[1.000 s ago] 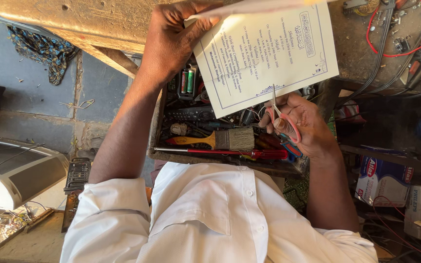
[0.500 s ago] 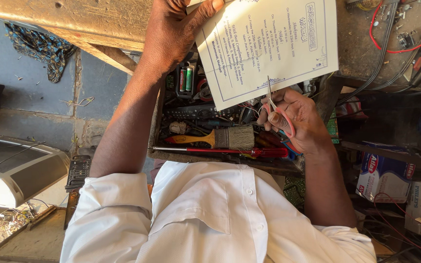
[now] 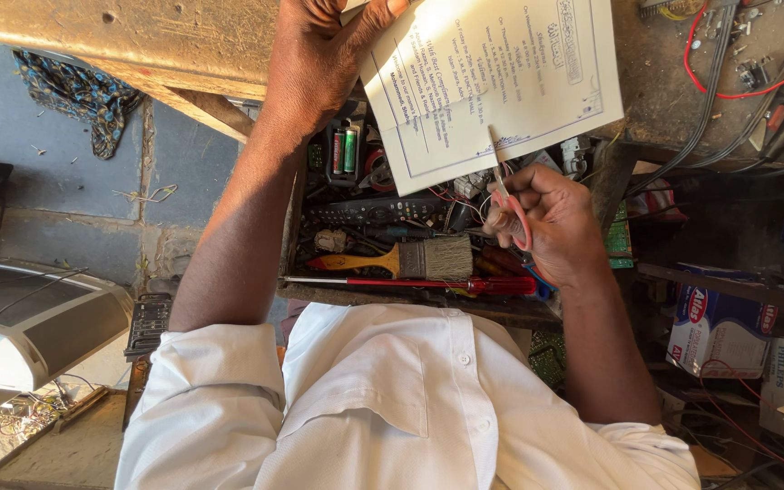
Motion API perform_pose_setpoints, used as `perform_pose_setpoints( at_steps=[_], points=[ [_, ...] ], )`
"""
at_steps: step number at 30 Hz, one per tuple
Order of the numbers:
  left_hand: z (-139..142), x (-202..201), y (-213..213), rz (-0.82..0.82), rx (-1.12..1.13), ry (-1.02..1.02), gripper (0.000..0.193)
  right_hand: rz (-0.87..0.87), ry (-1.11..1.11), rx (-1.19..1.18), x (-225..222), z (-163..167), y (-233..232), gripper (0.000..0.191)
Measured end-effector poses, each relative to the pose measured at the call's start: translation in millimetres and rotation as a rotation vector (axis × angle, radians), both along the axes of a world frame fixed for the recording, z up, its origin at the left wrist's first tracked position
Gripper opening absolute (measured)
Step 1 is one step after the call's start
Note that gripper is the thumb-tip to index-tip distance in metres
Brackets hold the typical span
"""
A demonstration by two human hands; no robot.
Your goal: The person applies adhesive from a yellow tube into two small metal rings on a workbench. They then retrieve a wedding invitation card, open it, and use scissors to cut out a small rectangular piece of paper from the card.
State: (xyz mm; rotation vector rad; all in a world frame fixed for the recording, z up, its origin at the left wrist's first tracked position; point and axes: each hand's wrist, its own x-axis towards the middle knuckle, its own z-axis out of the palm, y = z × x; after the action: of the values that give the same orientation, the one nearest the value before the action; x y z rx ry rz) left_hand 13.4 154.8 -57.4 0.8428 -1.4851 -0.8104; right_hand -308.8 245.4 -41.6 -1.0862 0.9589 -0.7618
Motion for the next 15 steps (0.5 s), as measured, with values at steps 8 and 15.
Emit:
perform_pose_setpoints(
  at_steps=[8,15],
  points=[
    [2.9,-5.0,2.9,-0.057,0.019,0.067,0.022,-0.027,-0.096,0.013,7.0,4.9,-5.5,0.029],
    [0.5,-0.4,0.2,-0.053,-0.018,0.03,0.022,-0.076,-0.008,0.016,10.7,5.3,-5.8,0.026]
  ],
)
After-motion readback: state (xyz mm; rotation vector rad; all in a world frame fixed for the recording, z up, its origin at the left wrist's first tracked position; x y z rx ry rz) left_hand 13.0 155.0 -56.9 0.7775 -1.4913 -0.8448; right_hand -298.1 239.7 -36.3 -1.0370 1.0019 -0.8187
